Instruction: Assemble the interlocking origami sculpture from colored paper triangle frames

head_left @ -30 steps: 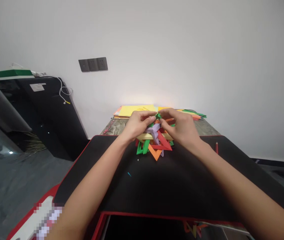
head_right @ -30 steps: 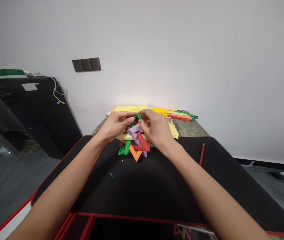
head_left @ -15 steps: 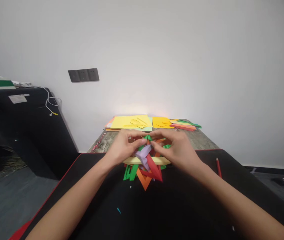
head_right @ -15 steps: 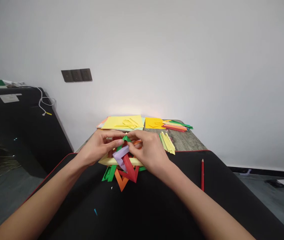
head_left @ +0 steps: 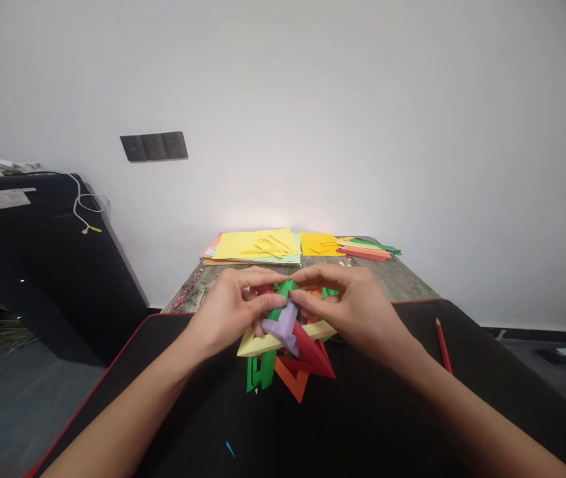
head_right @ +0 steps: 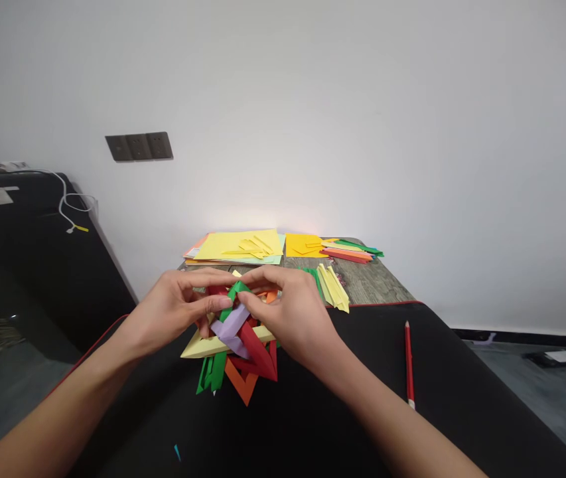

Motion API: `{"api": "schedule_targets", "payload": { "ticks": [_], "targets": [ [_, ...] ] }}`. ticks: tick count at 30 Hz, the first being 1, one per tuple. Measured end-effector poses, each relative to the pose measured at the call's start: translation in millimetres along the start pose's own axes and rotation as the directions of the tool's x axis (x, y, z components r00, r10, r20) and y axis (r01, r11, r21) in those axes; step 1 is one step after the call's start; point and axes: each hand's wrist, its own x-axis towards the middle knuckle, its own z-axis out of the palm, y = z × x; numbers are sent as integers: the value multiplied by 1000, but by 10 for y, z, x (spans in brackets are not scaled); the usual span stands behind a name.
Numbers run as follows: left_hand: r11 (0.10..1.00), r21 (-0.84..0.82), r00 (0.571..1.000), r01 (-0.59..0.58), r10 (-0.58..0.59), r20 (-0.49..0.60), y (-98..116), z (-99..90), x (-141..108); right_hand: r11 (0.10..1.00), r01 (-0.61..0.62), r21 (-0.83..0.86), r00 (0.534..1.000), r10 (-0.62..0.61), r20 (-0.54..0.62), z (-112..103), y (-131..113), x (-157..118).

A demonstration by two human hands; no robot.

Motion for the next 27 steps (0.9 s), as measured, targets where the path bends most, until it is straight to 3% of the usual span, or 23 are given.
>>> {"api": "schedule_targets", "payload": {
  "ticks": [8,27],
  "targets": [
    [999,47,999,-21,23,-33,-8,47,-15,1000,20,-15,995,-21,-93,42,37,-66],
    [998,60,999,-20,22,-31,35,64,-44,997,-19,80,997,25,-67,17,49,-60]
  ]
}}
